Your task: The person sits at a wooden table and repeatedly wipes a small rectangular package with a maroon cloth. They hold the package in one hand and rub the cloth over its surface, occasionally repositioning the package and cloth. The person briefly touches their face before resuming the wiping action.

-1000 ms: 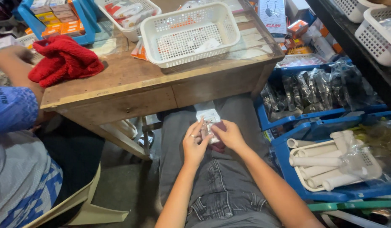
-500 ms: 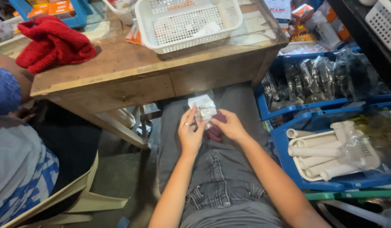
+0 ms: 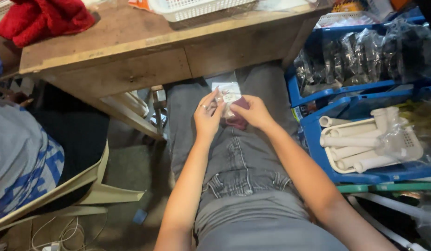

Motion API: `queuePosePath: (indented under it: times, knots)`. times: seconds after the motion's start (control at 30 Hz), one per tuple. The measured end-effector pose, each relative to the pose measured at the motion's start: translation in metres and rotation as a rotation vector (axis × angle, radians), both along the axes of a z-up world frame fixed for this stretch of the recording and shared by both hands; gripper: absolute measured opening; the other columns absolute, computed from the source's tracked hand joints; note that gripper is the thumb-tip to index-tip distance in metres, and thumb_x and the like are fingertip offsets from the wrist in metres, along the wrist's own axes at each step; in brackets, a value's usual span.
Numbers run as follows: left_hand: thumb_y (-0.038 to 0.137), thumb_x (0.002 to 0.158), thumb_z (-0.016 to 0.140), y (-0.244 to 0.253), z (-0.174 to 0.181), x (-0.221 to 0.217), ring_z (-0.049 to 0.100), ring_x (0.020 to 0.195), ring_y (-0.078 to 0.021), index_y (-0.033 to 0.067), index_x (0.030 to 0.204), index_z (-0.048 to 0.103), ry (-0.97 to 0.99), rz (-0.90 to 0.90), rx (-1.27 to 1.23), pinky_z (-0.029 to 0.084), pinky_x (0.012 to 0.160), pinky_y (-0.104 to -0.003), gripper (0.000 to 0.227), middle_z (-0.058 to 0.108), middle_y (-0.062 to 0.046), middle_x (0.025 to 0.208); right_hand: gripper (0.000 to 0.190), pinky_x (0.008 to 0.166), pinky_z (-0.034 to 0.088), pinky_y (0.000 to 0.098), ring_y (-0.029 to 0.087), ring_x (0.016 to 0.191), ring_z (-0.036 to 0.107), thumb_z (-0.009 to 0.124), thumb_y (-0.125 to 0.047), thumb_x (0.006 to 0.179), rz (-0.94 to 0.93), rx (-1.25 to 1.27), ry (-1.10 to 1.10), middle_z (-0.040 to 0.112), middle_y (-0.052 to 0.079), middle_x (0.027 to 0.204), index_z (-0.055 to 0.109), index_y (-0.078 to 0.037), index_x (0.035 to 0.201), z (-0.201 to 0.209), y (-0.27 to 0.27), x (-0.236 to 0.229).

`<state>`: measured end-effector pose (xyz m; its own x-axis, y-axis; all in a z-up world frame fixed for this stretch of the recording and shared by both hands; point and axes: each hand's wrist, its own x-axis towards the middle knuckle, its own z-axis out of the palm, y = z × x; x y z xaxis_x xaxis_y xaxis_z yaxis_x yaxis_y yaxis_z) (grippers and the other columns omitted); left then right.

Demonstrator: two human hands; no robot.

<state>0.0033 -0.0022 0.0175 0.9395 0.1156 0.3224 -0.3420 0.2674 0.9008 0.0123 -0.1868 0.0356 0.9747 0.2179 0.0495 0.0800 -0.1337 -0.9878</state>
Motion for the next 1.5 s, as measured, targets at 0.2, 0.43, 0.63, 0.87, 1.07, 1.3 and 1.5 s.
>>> queuePosePath:
  times: [0.2,0.43,0.63,0.87,1.07,1.3,1.5]
  knots:
    - [-0.005,0.091,0.076,0.001,-0.007,0.010,0.066,0.096,-0.0110,-0.0011,0.137,0.064,0.027,0.027,0.067,0.058,0.086,-0.025,0.048,0.062,-0.010,0.134,0.017,0.070,0.054,0.0234,0.004,0.080,0.064,0.073,-0.018,0.097,-0.027,0.079,0.031,0.073,-0.002,0.091,0.074,-0.003,0.104,-0.017,-0.004,0.009]
    - [-0.004,0.089,0.077,0.017,-0.008,0.010,0.064,0.084,-0.0086,0.0008,0.139,0.064,0.079,-0.044,0.080,0.055,0.074,-0.023,0.052,0.064,-0.009,0.130,0.015,0.073,0.052,0.0233,0.005,0.084,0.063,0.071,-0.018,0.099,-0.047,0.086,0.025,0.071,-0.002,0.093,0.070,-0.004,0.105,0.019,0.004,-0.002]
    - [-0.007,0.078,0.084,0.019,0.006,-0.001,0.064,0.083,-0.0088,0.0022,0.144,0.058,0.072,-0.198,0.128,0.058,0.072,-0.023,0.072,0.057,-0.010,0.139,0.016,0.071,0.053,0.0237,0.005,0.083,0.064,0.071,-0.017,0.097,-0.072,0.063,0.054,0.072,-0.001,0.093,0.071,-0.004,0.106,0.020,0.002,-0.002]
    - [-0.007,0.075,0.086,0.013,0.004,0.002,0.068,0.082,-0.0092,0.0036,0.146,0.057,0.022,-0.125,0.253,0.059,0.070,-0.023,0.077,0.057,-0.012,0.144,0.020,0.074,0.055,0.0246,0.008,0.087,0.066,0.075,-0.009,0.093,-0.047,0.102,0.005,0.073,0.002,0.097,0.070,-0.002,0.111,-0.004,-0.008,0.013]
    - [-0.007,0.075,0.087,0.007,0.006,0.006,0.068,0.084,-0.0085,0.0039,0.146,0.057,-0.021,-0.124,0.257,0.059,0.072,-0.023,0.078,0.058,-0.012,0.142,0.030,0.078,0.057,0.0260,0.010,0.092,0.069,0.078,-0.003,0.087,-0.080,0.155,0.030,0.075,0.004,0.105,0.069,-0.001,0.116,0.003,-0.014,0.012]
    - [-0.006,0.074,0.088,0.002,0.015,0.006,0.067,0.083,-0.0093,0.0035,0.146,0.056,-0.074,-0.109,0.297,0.058,0.071,-0.023,0.079,0.057,-0.012,0.142,0.034,0.084,0.056,0.0268,0.012,0.097,0.068,0.078,-0.001,0.087,-0.030,0.083,-0.124,0.074,0.006,0.109,0.068,0.000,0.119,-0.005,-0.020,0.016]
    - [-0.005,0.073,0.087,0.000,0.021,0.001,0.069,0.084,-0.0110,0.0038,0.146,0.055,-0.044,-0.097,0.332,0.059,0.071,-0.025,0.080,0.055,-0.014,0.145,0.043,0.089,0.058,0.0291,0.012,0.108,0.066,0.076,0.000,0.086,0.024,0.195,-0.041,0.070,0.008,0.122,0.062,-0.001,0.127,0.016,-0.014,0.002]
